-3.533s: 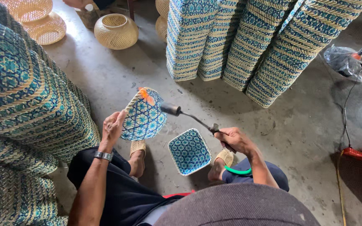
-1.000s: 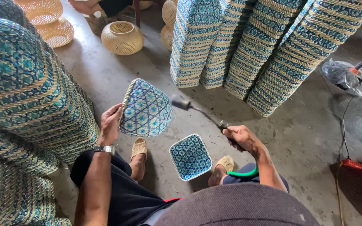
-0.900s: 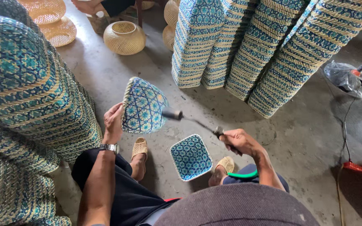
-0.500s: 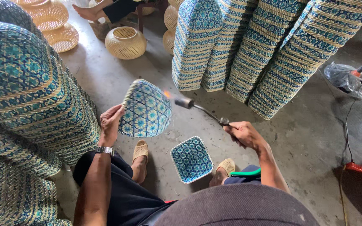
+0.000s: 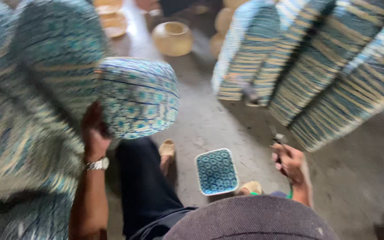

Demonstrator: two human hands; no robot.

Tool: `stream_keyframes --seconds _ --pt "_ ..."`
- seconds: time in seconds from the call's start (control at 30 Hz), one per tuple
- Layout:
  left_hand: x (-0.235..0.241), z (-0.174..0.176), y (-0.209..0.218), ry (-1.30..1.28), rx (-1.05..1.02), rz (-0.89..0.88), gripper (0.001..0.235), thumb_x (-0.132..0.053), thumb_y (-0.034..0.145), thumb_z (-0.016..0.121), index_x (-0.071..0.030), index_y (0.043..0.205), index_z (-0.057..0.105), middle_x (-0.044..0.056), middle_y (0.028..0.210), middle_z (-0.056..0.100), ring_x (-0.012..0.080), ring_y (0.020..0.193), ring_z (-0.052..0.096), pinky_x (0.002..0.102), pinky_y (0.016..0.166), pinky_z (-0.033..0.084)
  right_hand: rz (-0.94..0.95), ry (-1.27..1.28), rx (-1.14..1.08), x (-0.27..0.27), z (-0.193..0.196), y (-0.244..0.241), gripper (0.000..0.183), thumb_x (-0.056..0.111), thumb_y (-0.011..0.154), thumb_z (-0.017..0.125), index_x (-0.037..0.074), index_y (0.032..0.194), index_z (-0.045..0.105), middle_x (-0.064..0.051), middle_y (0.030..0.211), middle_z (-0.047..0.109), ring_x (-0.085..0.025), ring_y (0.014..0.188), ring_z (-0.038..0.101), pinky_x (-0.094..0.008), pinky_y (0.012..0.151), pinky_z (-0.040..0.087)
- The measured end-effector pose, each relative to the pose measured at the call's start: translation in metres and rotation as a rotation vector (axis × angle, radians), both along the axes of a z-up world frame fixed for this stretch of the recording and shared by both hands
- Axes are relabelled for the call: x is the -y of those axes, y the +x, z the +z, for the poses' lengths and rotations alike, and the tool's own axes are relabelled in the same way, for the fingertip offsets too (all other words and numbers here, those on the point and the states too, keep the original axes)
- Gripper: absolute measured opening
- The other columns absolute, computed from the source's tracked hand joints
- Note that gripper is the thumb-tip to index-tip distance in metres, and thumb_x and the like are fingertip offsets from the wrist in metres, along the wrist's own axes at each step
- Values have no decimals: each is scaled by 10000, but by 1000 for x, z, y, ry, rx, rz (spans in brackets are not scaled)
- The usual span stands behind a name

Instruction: The person uses a handheld torch to apply heat to the surface of woven baskets. They rotate each basket to treat different sides, then place it on a stack and pick up another basket to repeat the process.

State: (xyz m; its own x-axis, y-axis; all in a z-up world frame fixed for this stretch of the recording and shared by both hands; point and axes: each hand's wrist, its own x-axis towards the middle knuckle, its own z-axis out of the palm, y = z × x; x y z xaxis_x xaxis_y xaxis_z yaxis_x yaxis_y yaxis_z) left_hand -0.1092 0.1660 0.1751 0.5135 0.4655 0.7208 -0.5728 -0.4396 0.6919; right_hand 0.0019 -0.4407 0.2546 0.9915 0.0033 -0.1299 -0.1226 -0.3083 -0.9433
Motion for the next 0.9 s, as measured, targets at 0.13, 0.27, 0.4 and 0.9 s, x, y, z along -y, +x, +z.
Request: stream_keyframes --seconds 0.13,0.27,0.4,0.9 --pt "-21 -9 -115 -830 308 -456 351 -58 1127 565 9 1472 555 109 1385 629 244 1281 615 402 1113 492 -8 96 53 11 -19 8 332 336 1038 640 11 1084 694 -37 748 620 -88 525 495 -244 424 334" --pt "-6 -21 -224 -735 355 -291 452 -127 1092 534 9 1524 534 144 1413 623 268 1288 603 446 1163 497 4 46 76 24 -36 14 286 333 1091 624 57 1088 697 -50 801 640 -73 567 504 -239 470 355" --pt "26 -61 -290 -879 442 -36 449 -224 1112 483 -20 1512 492 134 1485 603 290 1350 594 477 1171 490 122 -19 138 26 -56 41 372 315 1173 619 -10 996 652 -56 803 630 -98 585 513 -257 483 370" --pt "20 -240 -332 -1284 680 660 598 -428 954 522 -5 1371 589 166 1425 616 395 1288 589 631 1037 503 298 -241 179 26 -76 69 481 309 1177 622 -68 881 653 -123 635 579 -157 498 528 -333 488 399"
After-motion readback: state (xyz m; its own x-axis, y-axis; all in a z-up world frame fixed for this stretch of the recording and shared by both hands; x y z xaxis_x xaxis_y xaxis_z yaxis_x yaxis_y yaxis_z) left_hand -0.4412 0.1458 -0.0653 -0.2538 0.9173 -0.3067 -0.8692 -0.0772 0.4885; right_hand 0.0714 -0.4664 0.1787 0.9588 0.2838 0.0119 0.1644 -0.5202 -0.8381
